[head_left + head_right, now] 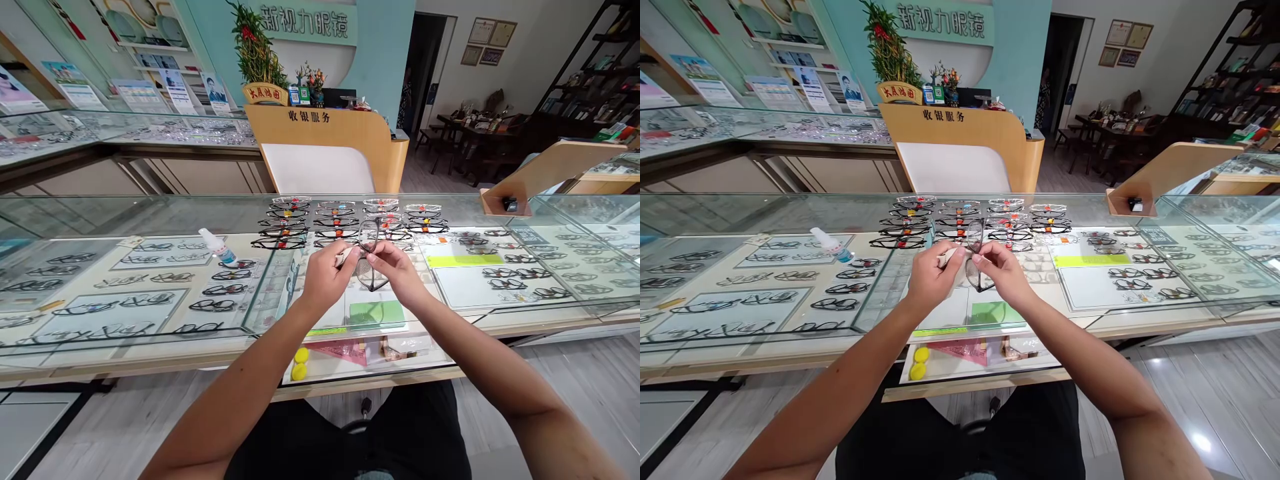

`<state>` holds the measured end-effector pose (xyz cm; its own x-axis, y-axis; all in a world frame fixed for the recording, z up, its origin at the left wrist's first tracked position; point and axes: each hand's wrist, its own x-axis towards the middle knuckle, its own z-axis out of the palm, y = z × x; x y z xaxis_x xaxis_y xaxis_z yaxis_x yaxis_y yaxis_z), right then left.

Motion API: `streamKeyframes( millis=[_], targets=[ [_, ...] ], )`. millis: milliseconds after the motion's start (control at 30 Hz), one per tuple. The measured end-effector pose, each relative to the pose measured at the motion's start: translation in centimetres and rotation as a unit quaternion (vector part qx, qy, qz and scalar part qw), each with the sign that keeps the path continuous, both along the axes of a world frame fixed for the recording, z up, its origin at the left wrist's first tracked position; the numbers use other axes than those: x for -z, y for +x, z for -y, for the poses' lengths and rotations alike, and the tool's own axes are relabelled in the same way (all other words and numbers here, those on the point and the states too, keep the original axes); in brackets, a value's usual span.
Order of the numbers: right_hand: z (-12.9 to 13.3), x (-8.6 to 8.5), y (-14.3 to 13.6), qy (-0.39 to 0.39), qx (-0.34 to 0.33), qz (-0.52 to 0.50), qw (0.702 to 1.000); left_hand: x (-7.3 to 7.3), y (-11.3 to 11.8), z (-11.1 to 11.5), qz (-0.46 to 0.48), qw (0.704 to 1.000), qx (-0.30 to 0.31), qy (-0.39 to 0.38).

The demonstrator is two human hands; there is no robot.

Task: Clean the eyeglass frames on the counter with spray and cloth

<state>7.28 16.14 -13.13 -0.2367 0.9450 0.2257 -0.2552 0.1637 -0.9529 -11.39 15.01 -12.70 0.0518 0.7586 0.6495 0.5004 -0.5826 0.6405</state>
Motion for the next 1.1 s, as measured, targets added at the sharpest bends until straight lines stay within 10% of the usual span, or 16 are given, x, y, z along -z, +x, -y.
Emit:
streamKeyframes(
  millis=[333,467,600,900,1100],
  targets=[
    [0.1,-0.5,0.2,-0.015,0.034,-0.059,0.998,0.1,0.2,0.3,-0.072,0.985,0.127,0.092],
    [0.3,-0.8,0.5,-0.028,0.010,-0.073,0.997,0.2,1.0,0.2,0.127,0.983,0.098,-0.089],
    [0.4,-0.9,0.7,-0.023,-0.001,-0.066,0.998,0.1,1.3,-0.5,0.176,0.930,0.192,-0.259],
    [0.8,-1.4,0.7,-0.083,-0.061,-0.094,0.990,-0.4,1.3,-0.1,0.256,0.843,0.260,-0.395],
    [0.6,-1.2,0.6,-0.098,-0.074,-0.113,0.986,-0.4,1.3,0.4,0.238,0.839,0.276,-0.404]
  ],
)
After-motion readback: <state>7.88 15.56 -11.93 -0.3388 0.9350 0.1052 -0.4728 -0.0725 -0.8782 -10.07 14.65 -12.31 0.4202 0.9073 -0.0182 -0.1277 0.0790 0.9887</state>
